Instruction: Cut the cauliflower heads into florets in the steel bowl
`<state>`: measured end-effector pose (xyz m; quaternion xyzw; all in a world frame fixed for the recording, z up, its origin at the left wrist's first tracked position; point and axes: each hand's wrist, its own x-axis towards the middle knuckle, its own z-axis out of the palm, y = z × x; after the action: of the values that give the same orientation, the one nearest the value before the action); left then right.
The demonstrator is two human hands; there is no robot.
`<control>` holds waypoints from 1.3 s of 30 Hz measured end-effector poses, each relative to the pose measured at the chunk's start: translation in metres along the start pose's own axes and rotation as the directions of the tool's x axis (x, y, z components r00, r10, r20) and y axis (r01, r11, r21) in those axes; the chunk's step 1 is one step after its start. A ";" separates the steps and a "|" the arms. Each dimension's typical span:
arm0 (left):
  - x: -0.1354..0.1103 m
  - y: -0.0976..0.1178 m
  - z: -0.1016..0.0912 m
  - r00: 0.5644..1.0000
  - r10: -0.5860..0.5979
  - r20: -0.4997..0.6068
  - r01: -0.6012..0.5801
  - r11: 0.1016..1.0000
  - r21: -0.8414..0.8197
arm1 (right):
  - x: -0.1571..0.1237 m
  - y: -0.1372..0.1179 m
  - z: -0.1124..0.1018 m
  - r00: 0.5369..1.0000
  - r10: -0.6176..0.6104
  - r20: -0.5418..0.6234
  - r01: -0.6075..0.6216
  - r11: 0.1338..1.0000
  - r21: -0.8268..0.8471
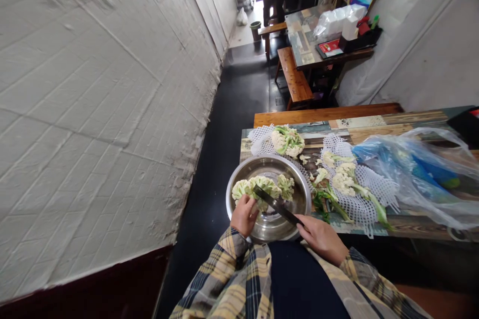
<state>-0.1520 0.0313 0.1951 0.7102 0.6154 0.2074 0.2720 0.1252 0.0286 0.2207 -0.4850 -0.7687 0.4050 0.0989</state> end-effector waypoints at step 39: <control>0.001 -0.003 0.003 0.993 0.002 -0.122 -0.013 0.996 -0.086 | 0.004 -0.002 0.007 0.999 0.050 0.020 -0.051 0.998 0.026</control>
<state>-0.1521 0.0320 0.1914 0.6860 0.6185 0.2778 0.2639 0.1179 0.0282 0.2160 -0.4991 -0.7517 0.4221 0.0878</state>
